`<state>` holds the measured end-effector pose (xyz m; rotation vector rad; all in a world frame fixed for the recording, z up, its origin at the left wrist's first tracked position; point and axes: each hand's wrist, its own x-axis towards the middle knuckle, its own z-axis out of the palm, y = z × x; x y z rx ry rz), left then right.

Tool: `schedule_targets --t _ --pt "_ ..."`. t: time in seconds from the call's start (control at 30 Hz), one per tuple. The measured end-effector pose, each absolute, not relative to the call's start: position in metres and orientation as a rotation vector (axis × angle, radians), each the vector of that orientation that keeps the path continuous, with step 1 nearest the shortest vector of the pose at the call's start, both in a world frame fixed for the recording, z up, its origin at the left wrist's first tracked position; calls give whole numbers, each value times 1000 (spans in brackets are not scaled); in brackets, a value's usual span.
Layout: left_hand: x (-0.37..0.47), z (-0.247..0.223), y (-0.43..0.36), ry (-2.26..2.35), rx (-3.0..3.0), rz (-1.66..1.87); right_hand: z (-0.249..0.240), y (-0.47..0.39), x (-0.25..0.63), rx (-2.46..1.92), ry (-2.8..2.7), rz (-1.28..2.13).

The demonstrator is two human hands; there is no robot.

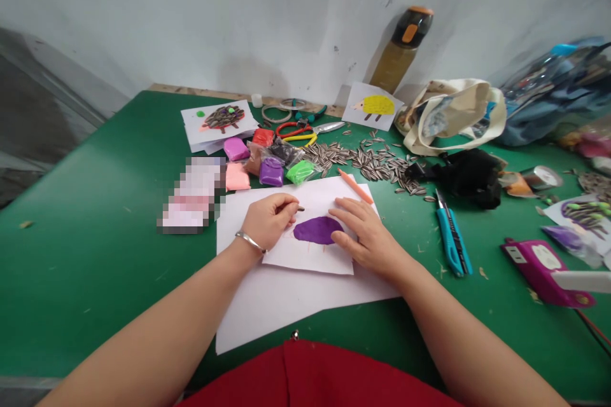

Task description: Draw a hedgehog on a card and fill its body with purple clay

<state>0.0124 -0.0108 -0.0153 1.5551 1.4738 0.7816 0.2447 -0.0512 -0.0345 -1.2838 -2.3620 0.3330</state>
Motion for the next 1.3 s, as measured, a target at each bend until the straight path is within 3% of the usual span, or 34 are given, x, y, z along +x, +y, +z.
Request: schedule_targets --t 0.7,1.3 --pt "12 -18 -11 1474 1545 799 -17 -60 267 -1379 -2500 462" --pt "12 -20 -11 1466 1550 802 -21 -57 259 -1423 -2544 306"
